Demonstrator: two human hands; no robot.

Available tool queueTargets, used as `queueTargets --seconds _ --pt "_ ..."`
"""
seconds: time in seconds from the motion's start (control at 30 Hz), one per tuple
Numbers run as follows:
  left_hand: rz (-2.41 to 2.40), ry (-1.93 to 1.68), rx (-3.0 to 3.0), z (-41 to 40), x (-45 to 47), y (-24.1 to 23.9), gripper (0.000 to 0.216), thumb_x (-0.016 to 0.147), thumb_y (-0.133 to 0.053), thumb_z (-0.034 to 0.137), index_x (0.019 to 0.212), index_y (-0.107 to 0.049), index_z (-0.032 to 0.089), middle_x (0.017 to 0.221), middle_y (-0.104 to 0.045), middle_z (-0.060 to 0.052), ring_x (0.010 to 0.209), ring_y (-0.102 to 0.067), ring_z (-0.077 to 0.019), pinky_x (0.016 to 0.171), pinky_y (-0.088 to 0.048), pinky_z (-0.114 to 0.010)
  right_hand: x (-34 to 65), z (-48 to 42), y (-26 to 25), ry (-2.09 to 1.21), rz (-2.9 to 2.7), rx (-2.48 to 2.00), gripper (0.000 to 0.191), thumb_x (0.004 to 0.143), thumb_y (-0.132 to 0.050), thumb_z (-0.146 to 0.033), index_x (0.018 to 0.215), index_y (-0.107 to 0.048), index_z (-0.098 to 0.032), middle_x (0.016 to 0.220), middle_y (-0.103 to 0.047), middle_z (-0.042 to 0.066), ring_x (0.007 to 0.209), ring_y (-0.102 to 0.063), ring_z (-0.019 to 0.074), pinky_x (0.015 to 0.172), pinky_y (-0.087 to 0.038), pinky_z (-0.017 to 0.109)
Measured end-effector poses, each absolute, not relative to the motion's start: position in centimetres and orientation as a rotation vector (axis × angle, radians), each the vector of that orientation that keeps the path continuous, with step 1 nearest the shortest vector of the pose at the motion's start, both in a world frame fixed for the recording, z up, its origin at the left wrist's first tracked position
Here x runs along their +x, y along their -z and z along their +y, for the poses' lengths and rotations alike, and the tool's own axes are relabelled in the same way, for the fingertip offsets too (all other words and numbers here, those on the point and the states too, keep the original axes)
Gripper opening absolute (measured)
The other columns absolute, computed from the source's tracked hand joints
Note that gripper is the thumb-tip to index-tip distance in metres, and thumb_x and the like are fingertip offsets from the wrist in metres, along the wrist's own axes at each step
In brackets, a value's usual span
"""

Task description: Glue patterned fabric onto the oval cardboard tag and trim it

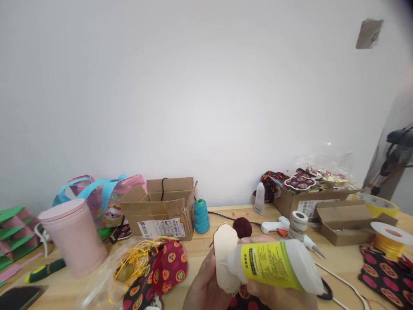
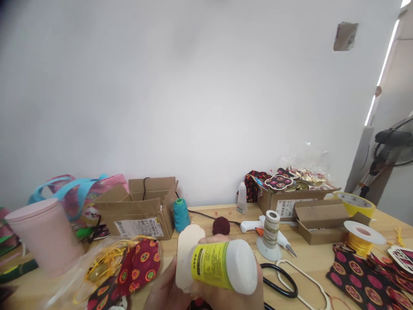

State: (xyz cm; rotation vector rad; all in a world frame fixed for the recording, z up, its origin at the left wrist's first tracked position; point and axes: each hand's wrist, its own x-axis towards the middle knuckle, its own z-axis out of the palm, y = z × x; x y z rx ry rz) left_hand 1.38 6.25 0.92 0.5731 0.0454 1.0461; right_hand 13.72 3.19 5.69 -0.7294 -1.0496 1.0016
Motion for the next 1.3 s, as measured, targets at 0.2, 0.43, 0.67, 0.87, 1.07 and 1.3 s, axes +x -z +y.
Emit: queueTargets --seconds 0.2,0.43,0.67,0.87,1.07,1.3 --pt "0.084 -0.998 0.619 6.1 1.5 -1.0 0.028 0.074 -0.053 0.030 0.100 -0.062 0.024 0.103 -0.065 -0.007 0.095 -0.056 -0.0198 0.085 -0.038 -0.031 14.2 3.0 -6.5 -0.942 -0.960 -0.783 0.039 0.043 -0.072 -0.020 0.081 -0.063 -0.023 0.064 -0.066 -0.001 0.075 -0.063 0.0237 0.066 -0.052 0.029" --pt "0.142 -0.937 0.655 5.8 1.1 -0.5 0.028 0.076 -0.050 0.028 0.101 -0.062 0.026 0.096 -0.068 -0.007 0.081 -0.062 -0.0194 0.071 -0.044 -0.028 14.6 3.5 -7.0 -0.860 -0.762 -0.891 0.044 0.042 -0.072 -0.016 0.085 -0.064 -0.018 0.071 -0.071 0.003 0.071 -0.064 0.0242 0.058 -0.053 0.027" --pt "-0.195 -0.941 0.707 7.0 0.0 -0.1 0.040 0.082 -0.034 0.035 0.116 -0.050 0.021 0.122 -0.052 -0.007 0.113 -0.045 -0.0190 0.094 -0.034 -0.034 16.1 5.2 -6.7 -0.763 -0.658 -0.908 0.029 0.050 -0.069 -0.018 0.078 -0.064 -0.015 0.070 -0.072 0.006 0.069 -0.066 0.0244 0.065 -0.054 0.032" --pt "-0.293 -1.108 0.720 7.4 -0.3 -1.0 0.047 0.085 -0.021 0.039 0.117 -0.049 0.018 0.122 -0.052 -0.009 0.114 -0.044 -0.0200 0.094 -0.034 -0.034 14.6 3.9 -6.6 -0.925 -0.771 -0.848 0.031 0.039 -0.072 -0.014 0.069 -0.062 -0.017 0.064 -0.072 0.005 0.059 -0.066 0.0254 0.052 -0.055 0.029" --pt "-0.179 -1.232 0.664 7.2 -0.5 -1.4 0.042 0.084 -0.028 0.033 0.116 -0.050 0.017 0.119 -0.054 -0.015 0.109 -0.049 -0.0217 0.090 -0.038 -0.034 13.1 2.8 -6.9 -0.961 -0.915 -0.708 0.038 0.040 -0.077 -0.023 0.074 -0.060 -0.023 0.069 -0.070 0.001 0.065 -0.065 0.0239 0.060 -0.055 0.030" --pt "-0.161 -1.216 0.611 7.5 -0.4 -1.1 0.038 0.084 -0.030 0.030 0.113 -0.054 0.022 0.113 -0.060 -0.011 0.097 -0.058 -0.0208 0.091 -0.036 -0.039 13.2 2.6 -6.5 -0.939 -1.038 -0.808 0.035 0.040 -0.076 -0.022 0.073 -0.062 -0.025 0.068 -0.070 -0.001 0.062 -0.064 0.0238 0.058 -0.054 0.030"
